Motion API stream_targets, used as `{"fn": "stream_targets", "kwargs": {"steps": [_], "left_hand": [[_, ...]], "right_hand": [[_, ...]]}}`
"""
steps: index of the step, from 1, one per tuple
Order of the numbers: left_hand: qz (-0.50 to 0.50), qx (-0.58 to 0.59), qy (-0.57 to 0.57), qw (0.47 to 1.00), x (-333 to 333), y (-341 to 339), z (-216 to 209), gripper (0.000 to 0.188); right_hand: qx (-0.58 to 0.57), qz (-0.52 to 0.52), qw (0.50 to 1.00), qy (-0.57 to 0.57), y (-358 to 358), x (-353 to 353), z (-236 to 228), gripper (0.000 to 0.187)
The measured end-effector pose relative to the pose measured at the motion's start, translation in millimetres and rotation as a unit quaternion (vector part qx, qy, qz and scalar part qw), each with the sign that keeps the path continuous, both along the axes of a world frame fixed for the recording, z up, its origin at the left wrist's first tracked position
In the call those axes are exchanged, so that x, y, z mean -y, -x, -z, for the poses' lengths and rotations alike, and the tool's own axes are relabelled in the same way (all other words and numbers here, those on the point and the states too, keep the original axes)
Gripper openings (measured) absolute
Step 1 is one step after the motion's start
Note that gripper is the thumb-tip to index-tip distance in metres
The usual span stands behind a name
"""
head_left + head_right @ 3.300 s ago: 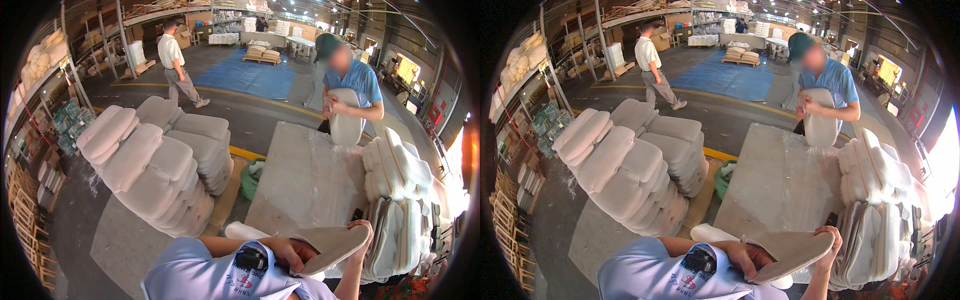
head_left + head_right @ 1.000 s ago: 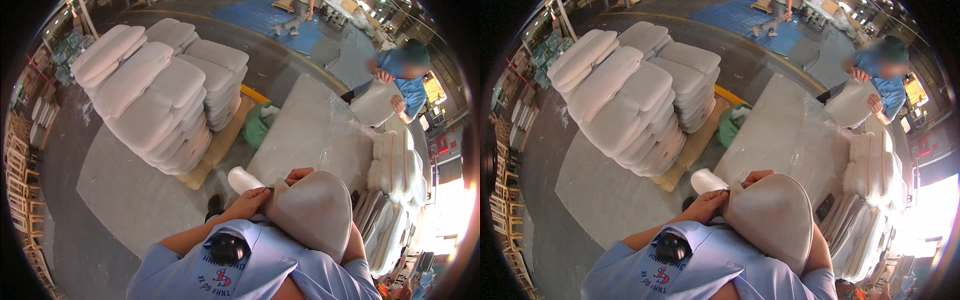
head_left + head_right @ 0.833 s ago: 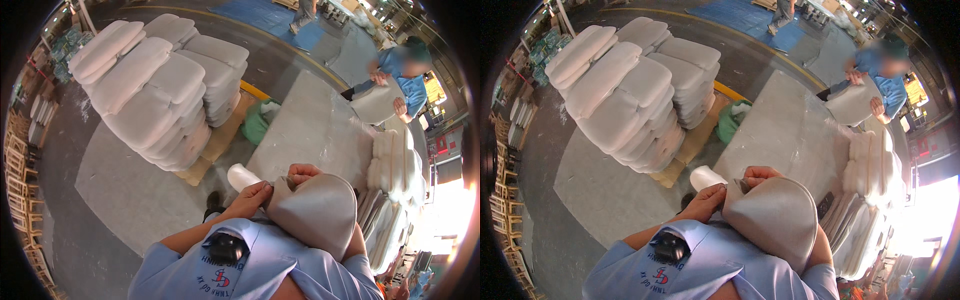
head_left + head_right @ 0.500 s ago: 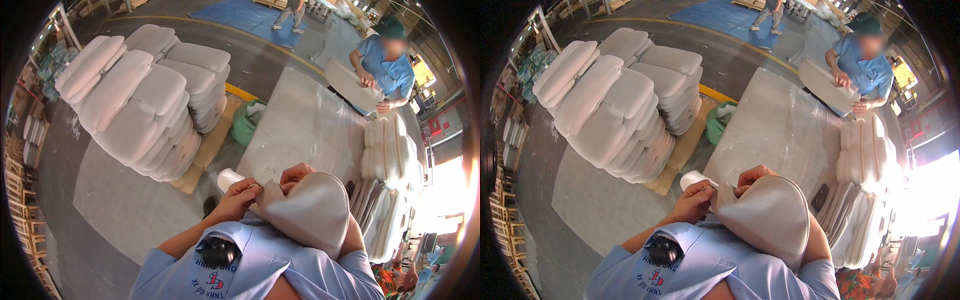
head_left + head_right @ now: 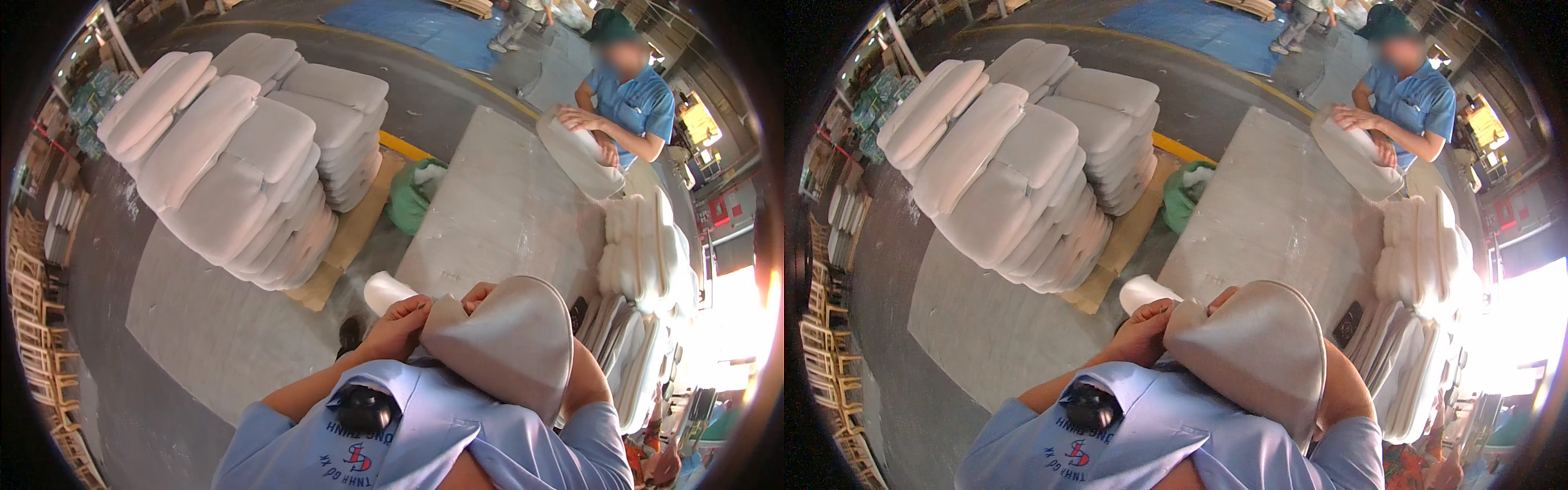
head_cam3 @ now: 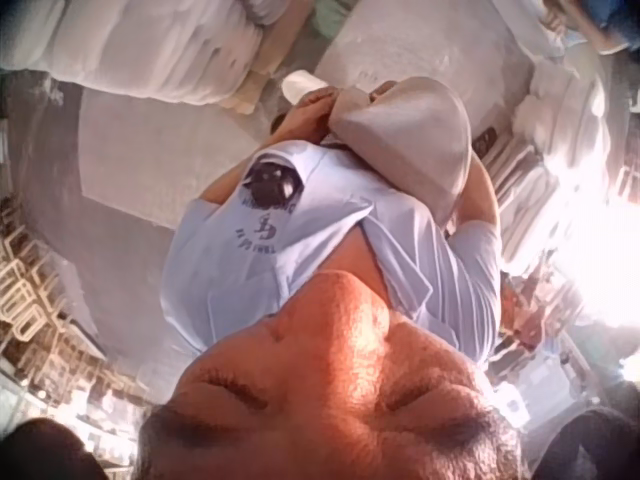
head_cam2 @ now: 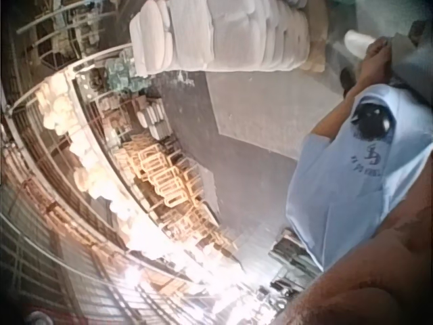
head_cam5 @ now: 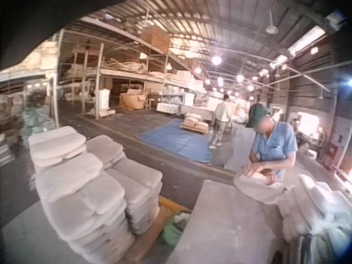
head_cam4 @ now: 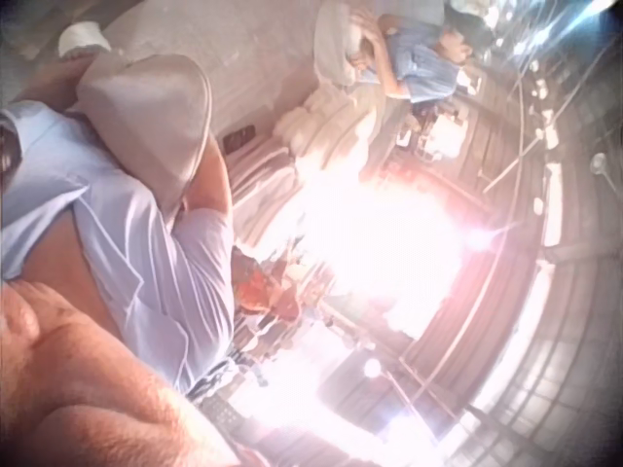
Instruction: The person repeatedly picks up white foam cushions and gray fabric covers, inserts the foam into the covers by hand, and stacks the finished cushions on a nearby pallet. The process is repeated continuously with coworkers visible in the background.
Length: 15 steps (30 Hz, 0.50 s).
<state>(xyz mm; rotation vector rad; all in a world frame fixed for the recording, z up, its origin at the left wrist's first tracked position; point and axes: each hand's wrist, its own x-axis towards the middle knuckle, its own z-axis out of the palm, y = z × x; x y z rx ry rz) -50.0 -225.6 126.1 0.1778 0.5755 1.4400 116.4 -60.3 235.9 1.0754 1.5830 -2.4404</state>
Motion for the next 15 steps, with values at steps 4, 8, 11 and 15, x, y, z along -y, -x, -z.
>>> {"fn": "stream_targets", "kwargs": {"steps": [4, 8, 11, 15], "left_hand": [[-0.057, -0.178, 0.108, 0.976, 2, 1, -3, 0.026], [-0.165, -0.170, 0.179, 0.955, 3, 3, 2, 0.032], [-0.222, -0.227, 0.213, 0.924, 8, 15, 16, 0.034], [-0.263, -0.346, 0.230, 0.871, 9, 36, 35, 0.036]], "right_hand": [[-0.011, -0.063, 0.996, 0.063, 11, -21, 13, 0.021], [-0.012, -0.070, 0.978, 0.196, 32, -28, 58, 0.022], [-0.068, -0.162, 0.981, -0.088, 62, -16, 77, 0.019], [-0.080, -0.182, 0.960, -0.196, 88, -7, 87, 0.018]]}}
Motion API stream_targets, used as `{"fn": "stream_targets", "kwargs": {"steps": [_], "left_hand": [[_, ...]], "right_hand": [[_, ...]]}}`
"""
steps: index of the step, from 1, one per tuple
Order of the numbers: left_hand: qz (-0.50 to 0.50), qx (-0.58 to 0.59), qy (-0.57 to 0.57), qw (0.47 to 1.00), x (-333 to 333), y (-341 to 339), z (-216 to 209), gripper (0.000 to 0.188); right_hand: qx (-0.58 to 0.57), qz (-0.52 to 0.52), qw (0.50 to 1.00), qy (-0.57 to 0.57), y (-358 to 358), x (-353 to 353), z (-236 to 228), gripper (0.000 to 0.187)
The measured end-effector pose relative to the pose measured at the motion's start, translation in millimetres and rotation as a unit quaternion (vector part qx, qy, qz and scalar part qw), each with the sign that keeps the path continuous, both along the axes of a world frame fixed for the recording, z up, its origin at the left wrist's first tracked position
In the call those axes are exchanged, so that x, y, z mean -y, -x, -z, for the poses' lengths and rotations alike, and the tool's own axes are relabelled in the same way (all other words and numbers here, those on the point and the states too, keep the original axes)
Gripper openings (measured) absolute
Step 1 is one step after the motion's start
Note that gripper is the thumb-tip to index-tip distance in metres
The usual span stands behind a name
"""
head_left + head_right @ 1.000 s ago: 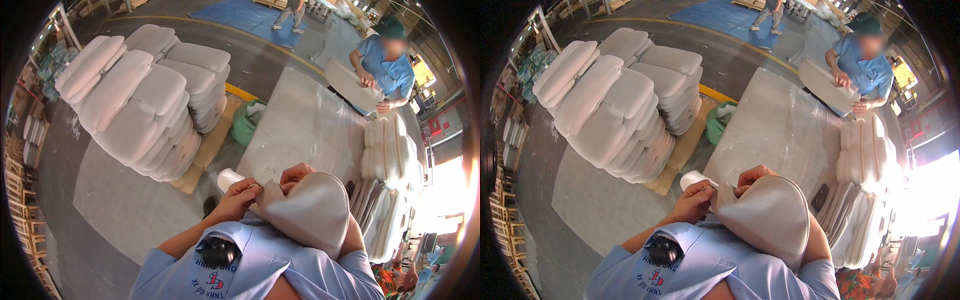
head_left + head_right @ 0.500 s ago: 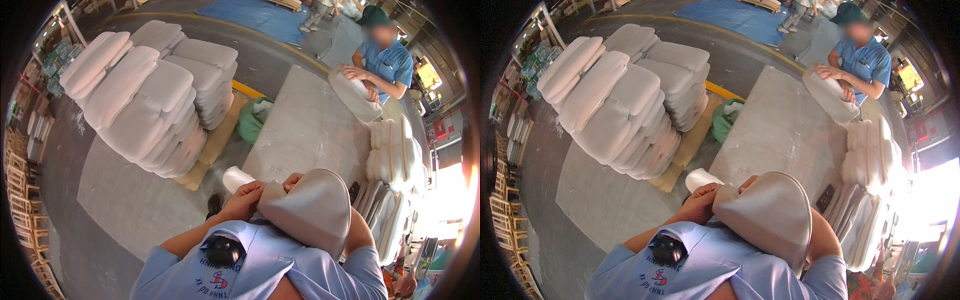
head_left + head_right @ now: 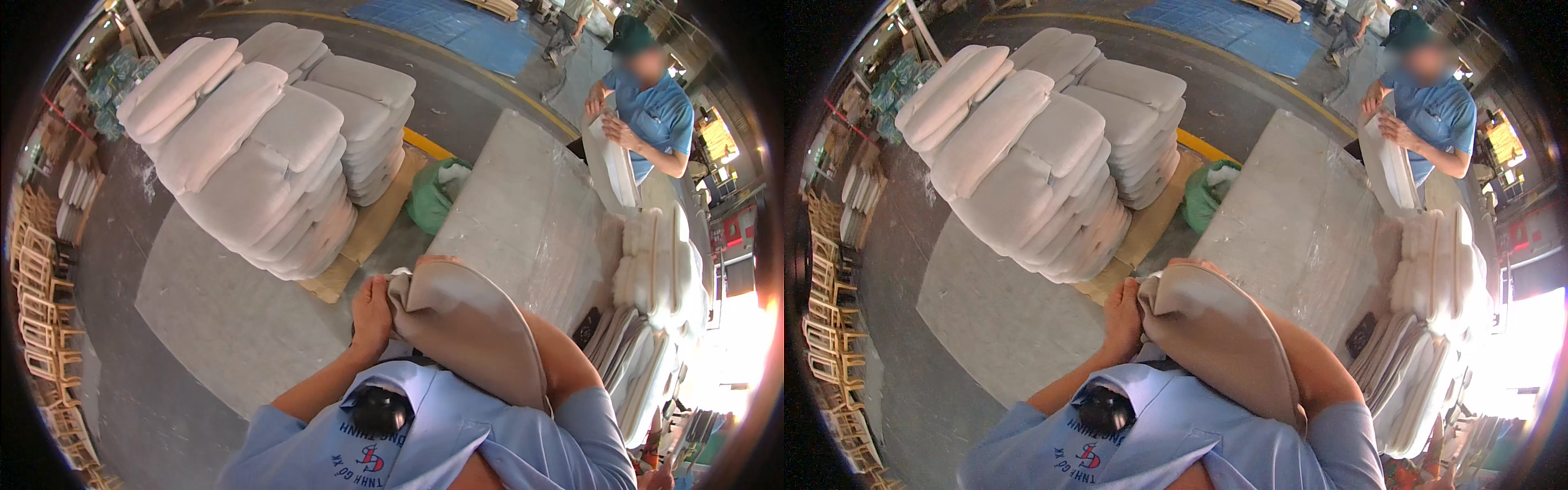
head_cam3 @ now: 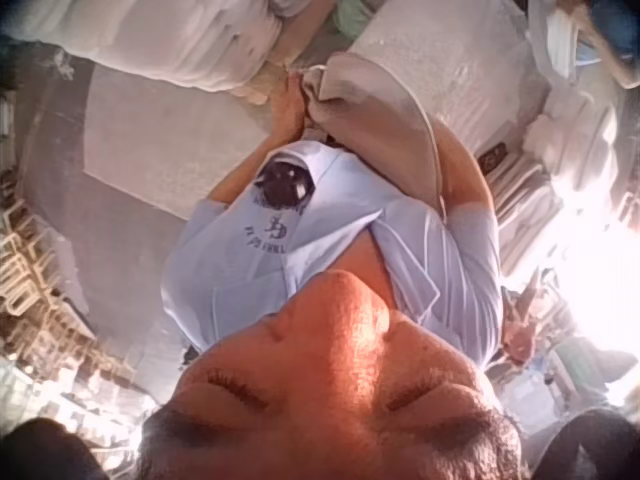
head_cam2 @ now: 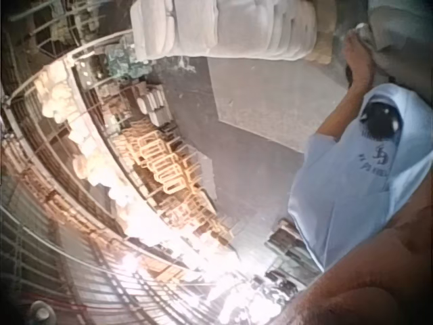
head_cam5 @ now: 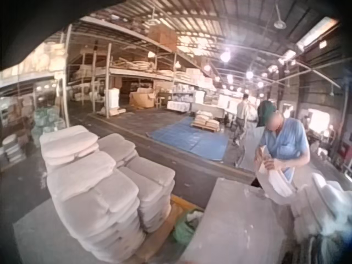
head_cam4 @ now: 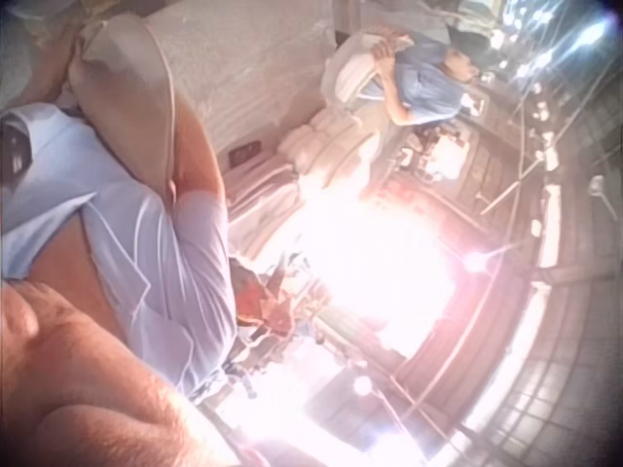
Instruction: The person repeatedly picks up white foam cushions and gray fabric covers, inserts the foam into the covers by hand, and stacks the finished cushions on a nearby pallet. The process is repeated continuously with coworkers visible in the background.
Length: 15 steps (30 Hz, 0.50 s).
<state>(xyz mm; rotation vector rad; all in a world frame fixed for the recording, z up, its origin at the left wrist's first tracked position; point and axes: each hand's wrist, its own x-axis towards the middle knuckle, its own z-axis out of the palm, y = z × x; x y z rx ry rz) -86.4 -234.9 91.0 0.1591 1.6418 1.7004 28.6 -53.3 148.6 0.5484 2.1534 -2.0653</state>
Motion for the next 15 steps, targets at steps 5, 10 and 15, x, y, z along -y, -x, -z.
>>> {"fn": "stream_targets", "kwargs": {"steps": [5, 10, 15], "left_hand": [[-0.001, -0.101, 0.060, 0.993, -14, 14, 40, 0.034], [0.050, -0.107, -0.042, 0.992, -35, 10, 76, 0.032], [0.185, -0.194, 0.128, 0.955, -35, 29, 65, 0.030]], "right_hand": [[0.027, 0.002, 0.990, 0.137, 10, -13, 7, 0.018], [0.025, -0.003, 0.973, 0.228, 19, -21, 29, 0.017], [0.017, -0.004, 0.965, 0.263, 24, -23, 49, 0.017]]}}
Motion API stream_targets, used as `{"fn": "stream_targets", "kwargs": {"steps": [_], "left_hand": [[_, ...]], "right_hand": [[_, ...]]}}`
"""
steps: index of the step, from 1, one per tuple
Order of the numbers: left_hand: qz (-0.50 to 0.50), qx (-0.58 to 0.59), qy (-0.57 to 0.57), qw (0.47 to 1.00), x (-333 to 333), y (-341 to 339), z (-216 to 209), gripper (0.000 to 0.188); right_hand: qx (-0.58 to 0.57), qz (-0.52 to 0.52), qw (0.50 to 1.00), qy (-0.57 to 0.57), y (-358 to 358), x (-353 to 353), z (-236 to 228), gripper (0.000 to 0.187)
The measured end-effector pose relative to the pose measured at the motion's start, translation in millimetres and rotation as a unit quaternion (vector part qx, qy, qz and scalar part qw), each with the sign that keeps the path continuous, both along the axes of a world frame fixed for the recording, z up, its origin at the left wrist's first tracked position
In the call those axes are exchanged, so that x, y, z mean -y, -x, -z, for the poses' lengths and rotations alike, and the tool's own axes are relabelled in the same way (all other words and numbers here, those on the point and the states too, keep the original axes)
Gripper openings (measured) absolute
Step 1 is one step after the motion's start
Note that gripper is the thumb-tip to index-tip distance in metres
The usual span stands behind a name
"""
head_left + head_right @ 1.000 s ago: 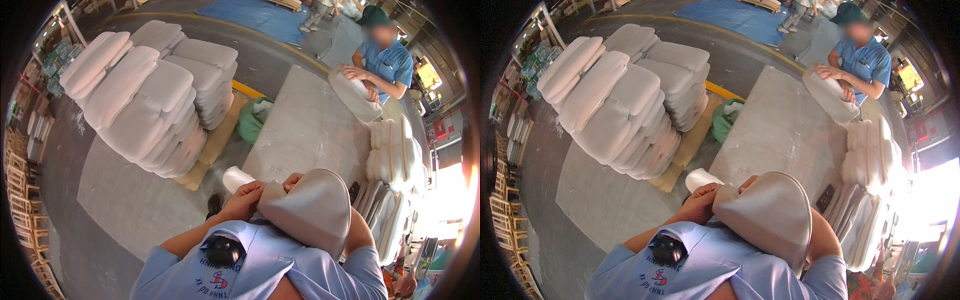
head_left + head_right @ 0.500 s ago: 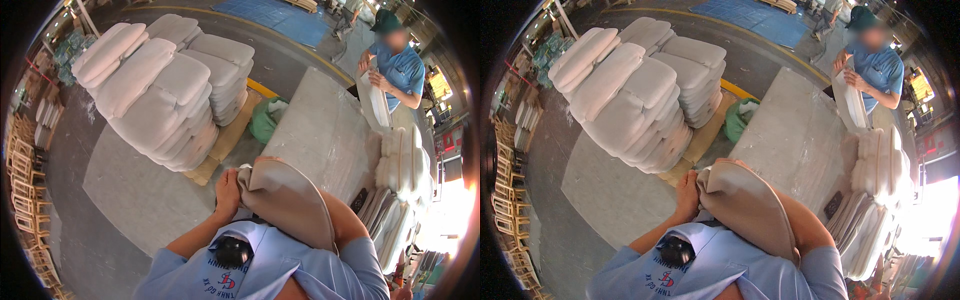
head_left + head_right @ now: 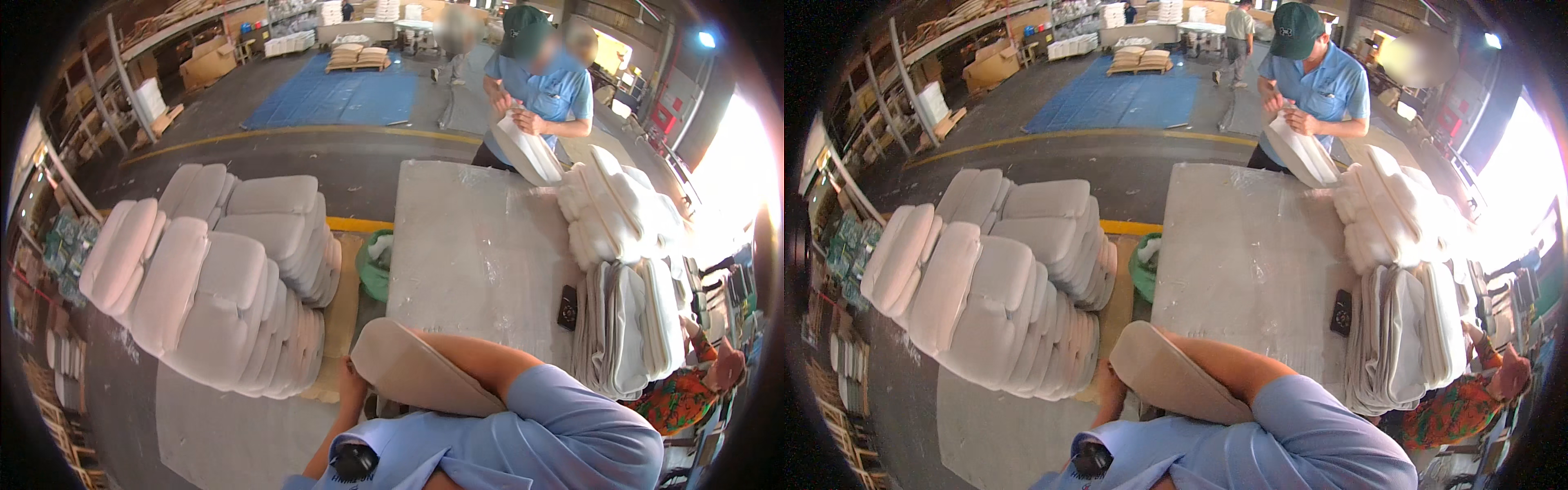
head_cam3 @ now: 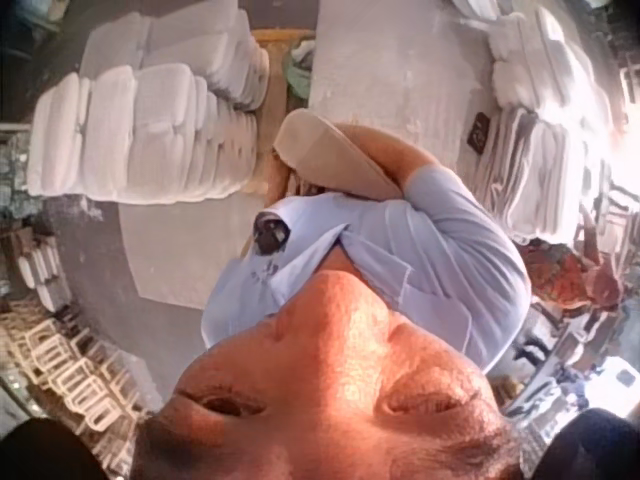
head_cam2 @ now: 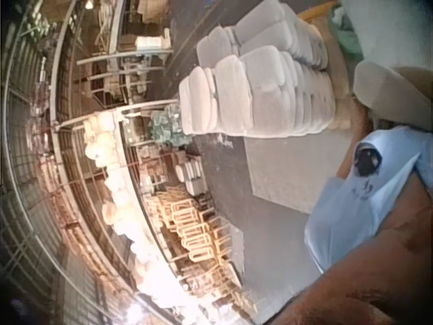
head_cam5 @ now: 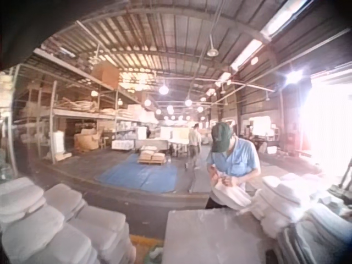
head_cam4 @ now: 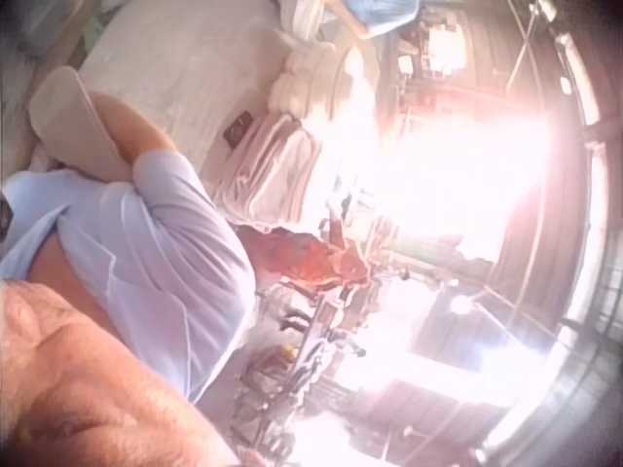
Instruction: The person repeatedly picks up white foam cushions and gray fabric covers, inserts the foam into the covers by hand, and stacks the finished cushions on a nearby pallet. The process is repeated continuously with coworkers visible in the background.
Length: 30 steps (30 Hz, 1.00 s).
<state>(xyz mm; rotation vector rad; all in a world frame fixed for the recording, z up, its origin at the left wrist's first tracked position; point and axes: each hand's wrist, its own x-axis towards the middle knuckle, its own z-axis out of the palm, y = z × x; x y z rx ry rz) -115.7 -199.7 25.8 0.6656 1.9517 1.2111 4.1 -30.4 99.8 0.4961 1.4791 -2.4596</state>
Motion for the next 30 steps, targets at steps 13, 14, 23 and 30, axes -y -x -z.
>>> {"fn": "stream_targets", "kwargs": {"steps": [13, 14, 23, 30], "left_hand": [[0.329, 0.280, -0.024, 0.901, -3, 63, -7, 0.088], [0.325, 0.268, -0.029, 0.906, -3, 62, -5, 0.086], [0.307, 0.275, -0.042, 0.910, -10, 53, 0, 0.076], [0.337, 0.218, -0.085, 0.912, -7, 51, 0, 0.089]], "right_hand": [[0.125, 0.018, 0.984, 0.122, -68, -30, 30, 0.018], [0.144, 0.019, 0.981, 0.125, -75, -32, 30, 0.018], [0.030, 0.151, 0.983, 0.103, -86, -43, 17, 0.021], [0.179, 0.029, 0.964, -0.195, -88, -49, -31, 0.043]]}}
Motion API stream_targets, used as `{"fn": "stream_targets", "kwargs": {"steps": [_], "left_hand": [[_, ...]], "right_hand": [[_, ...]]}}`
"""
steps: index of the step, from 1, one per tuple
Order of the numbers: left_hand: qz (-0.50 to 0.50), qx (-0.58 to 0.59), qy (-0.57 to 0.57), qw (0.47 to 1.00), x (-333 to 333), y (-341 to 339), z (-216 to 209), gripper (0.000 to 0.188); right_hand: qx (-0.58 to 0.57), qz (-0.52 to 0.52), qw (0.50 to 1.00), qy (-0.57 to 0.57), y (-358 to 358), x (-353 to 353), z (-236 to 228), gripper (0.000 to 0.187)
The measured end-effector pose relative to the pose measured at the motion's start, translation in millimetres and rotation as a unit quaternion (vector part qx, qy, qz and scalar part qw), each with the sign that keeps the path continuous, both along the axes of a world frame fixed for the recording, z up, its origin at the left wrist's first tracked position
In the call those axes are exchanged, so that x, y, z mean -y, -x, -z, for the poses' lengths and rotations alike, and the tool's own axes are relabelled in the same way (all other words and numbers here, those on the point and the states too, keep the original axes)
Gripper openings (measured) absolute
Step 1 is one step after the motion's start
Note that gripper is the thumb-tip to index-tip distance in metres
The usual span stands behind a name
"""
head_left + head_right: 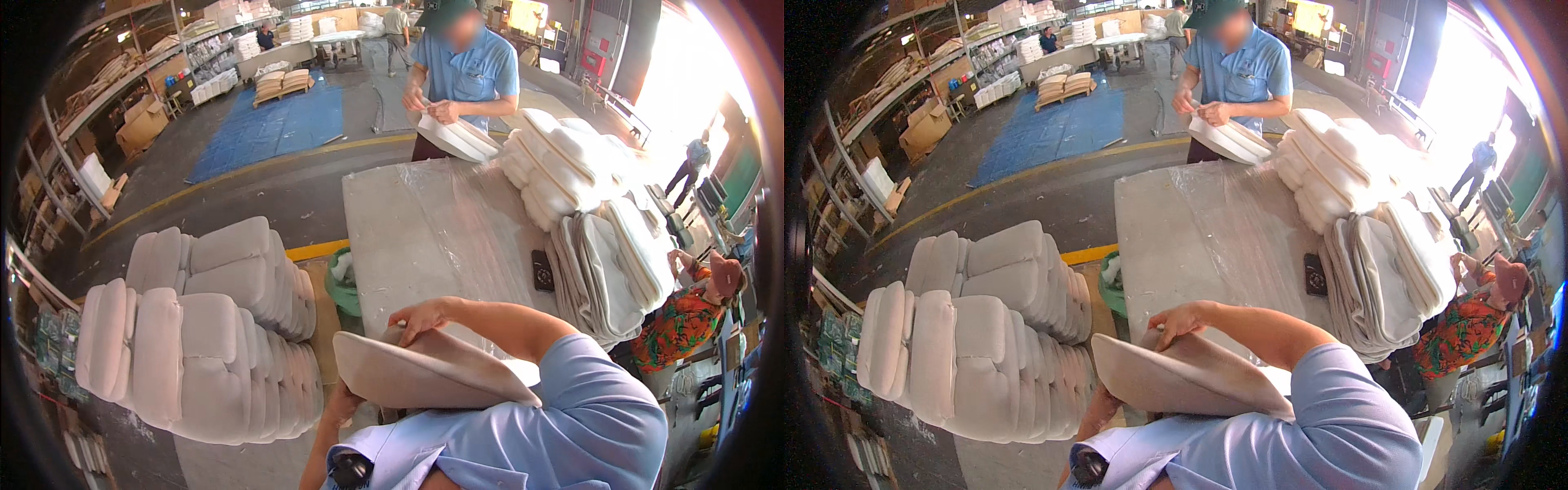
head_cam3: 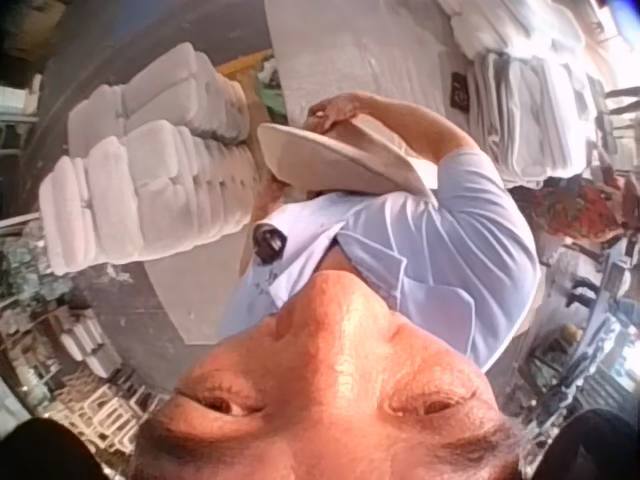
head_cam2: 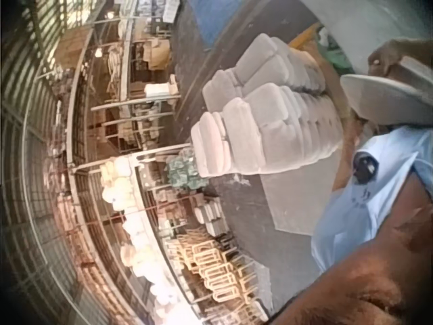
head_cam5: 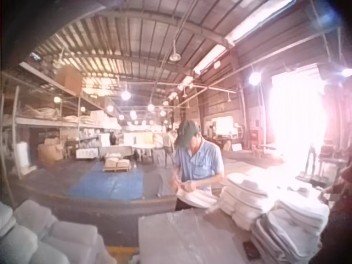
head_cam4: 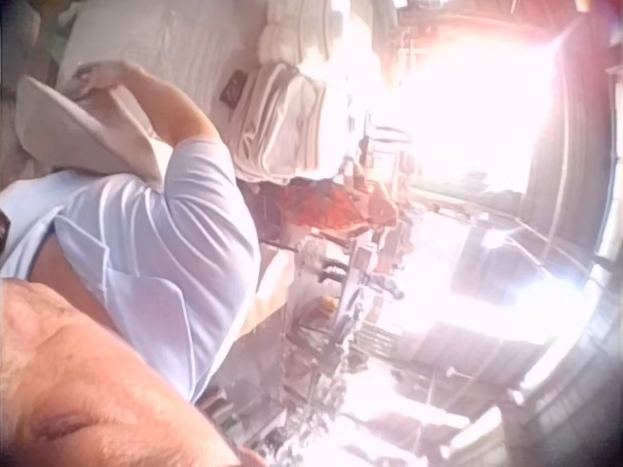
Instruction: The person repeatedly picks up white foam cushions and gray fabric covers, inserts the foam into the covers by hand, and stacks the finished cushions on a nearby pallet. The process is repeated continuously with coworkers visible in the background.
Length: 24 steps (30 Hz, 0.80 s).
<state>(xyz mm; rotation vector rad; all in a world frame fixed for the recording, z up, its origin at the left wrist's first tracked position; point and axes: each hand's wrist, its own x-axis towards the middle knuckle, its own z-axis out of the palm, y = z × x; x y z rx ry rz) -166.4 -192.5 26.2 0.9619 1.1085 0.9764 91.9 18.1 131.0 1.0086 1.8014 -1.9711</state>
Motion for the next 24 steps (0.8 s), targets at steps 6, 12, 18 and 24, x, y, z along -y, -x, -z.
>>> {"fn": "stream_targets", "kwargs": {"steps": [6, 12, 18, 24], "left_hand": [[-0.007, 0.036, 0.011, 0.999, -2, 2, 8, 0.100], [0.012, 0.015, 0.007, 1.000, -2, -5, 7, 0.099], [-0.024, -0.051, 0.054, 0.997, 5, 10, 5, 0.086], [0.005, -0.117, -0.006, 0.993, -3, -1, 10, 0.062]], "right_hand": [[0.159, -0.044, 0.936, -0.310, -4, -8, -13, 0.060], [-0.098, 0.198, 0.968, 0.116, -71, 9, 18, 0.054], [-0.064, 0.209, 0.952, 0.213, -78, 30, -8, 0.058], [-0.110, 0.170, 0.973, 0.108, -111, 19, -30, 0.064]]}}
